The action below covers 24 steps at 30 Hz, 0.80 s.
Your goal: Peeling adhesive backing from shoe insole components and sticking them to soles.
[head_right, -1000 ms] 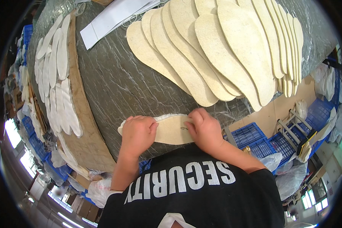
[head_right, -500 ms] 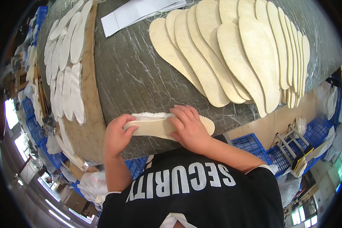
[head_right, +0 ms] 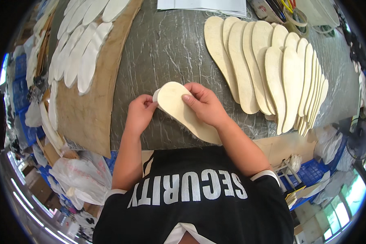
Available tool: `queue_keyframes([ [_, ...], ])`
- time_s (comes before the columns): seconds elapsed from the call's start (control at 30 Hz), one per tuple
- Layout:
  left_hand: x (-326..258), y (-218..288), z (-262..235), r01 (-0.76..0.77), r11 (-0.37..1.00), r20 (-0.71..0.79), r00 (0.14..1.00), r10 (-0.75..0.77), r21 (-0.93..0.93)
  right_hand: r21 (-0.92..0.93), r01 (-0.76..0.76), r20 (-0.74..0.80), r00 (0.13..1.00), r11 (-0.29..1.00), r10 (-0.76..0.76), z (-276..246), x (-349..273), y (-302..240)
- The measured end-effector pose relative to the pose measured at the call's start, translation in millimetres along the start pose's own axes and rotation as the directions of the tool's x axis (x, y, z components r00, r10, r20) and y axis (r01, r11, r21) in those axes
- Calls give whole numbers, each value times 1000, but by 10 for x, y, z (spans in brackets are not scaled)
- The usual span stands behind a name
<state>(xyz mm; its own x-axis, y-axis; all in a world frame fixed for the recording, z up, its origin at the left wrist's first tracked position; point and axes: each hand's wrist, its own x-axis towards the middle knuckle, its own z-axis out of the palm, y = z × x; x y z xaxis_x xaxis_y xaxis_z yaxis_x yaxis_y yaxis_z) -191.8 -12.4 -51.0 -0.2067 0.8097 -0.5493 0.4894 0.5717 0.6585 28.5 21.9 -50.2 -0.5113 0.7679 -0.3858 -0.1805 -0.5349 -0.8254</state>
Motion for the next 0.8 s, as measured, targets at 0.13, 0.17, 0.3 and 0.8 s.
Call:
queue_keyframes([
  [0.13,1,28,7,-82,997,24,996,82,-16,-19,43,-6,999,999,-44,1,-14,-39],
  [0.17,6,37,9,-99,993,28,995,101,-60,-3,47,16,999,999,-47,-24,-26,-20],
  [0.3,113,5,-1,-114,983,9,993,117,-145,137,-11,123,992,991,-6,-134,-98,-41],
  [0.8,-113,49,-39,47,725,226,962,152,-687,-299,204,45,979,932,-199,183,-83,-59],
])
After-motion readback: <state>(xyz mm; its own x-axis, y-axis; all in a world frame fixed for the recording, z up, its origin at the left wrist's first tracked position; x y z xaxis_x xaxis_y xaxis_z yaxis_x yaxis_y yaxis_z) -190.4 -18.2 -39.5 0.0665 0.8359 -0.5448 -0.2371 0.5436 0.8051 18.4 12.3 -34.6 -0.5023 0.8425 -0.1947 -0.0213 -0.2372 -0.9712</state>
